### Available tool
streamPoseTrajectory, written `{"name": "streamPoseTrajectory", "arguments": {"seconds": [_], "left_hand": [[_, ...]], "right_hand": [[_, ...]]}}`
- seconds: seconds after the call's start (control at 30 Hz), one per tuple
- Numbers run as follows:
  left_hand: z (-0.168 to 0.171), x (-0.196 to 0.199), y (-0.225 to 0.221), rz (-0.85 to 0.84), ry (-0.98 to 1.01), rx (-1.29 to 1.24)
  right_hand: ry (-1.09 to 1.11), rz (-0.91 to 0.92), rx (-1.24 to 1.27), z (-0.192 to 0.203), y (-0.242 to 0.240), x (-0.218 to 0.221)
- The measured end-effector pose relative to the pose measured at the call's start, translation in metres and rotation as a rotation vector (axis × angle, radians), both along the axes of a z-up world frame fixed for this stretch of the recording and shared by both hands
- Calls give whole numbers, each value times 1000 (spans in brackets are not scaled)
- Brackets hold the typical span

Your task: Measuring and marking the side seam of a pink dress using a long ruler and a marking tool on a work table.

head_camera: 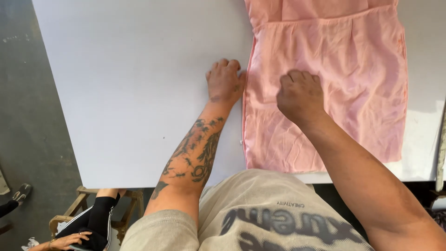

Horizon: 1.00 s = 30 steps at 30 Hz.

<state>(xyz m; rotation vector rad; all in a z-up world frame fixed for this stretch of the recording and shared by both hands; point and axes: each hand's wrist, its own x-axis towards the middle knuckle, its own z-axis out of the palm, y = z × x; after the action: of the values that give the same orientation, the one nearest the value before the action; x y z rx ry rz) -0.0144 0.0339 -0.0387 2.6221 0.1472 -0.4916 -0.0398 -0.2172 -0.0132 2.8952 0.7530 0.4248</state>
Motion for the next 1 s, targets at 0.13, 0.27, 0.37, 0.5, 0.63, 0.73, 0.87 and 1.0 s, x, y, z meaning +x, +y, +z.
{"name": "streamPoseTrajectory", "arguments": {"seconds": [0.13, 0.27, 0.37, 0.5, 0.63, 0.73, 0.87, 1.0], "left_hand": [[-19, 43, 2, -76, -619, 17], [-21, 71, -14, 71, -546, 9], [8, 82, -30, 139, -273, -11], [1, 91, -42, 216, -206, -63], [-2, 92, -44, 198, -171, -309], [34, 99, -37, 317, 37, -560], [68, 111, -28, 461, 384, -792], [78, 116, -26, 493, 484, -818]], "right_hand": [[-32, 117, 192, 31, 45, 67], [159, 167, 283, 30, 56, 120], [216, 189, 207, 8, 51, 147], [353, 210, 215, -16, 32, 164], [514, 245, 465, -4, 14, 163], [570, 260, 631, -2, 8, 161], [659, 190, 693, 6, 11, 162], [623, 247, 715, 0, 11, 167]]}}
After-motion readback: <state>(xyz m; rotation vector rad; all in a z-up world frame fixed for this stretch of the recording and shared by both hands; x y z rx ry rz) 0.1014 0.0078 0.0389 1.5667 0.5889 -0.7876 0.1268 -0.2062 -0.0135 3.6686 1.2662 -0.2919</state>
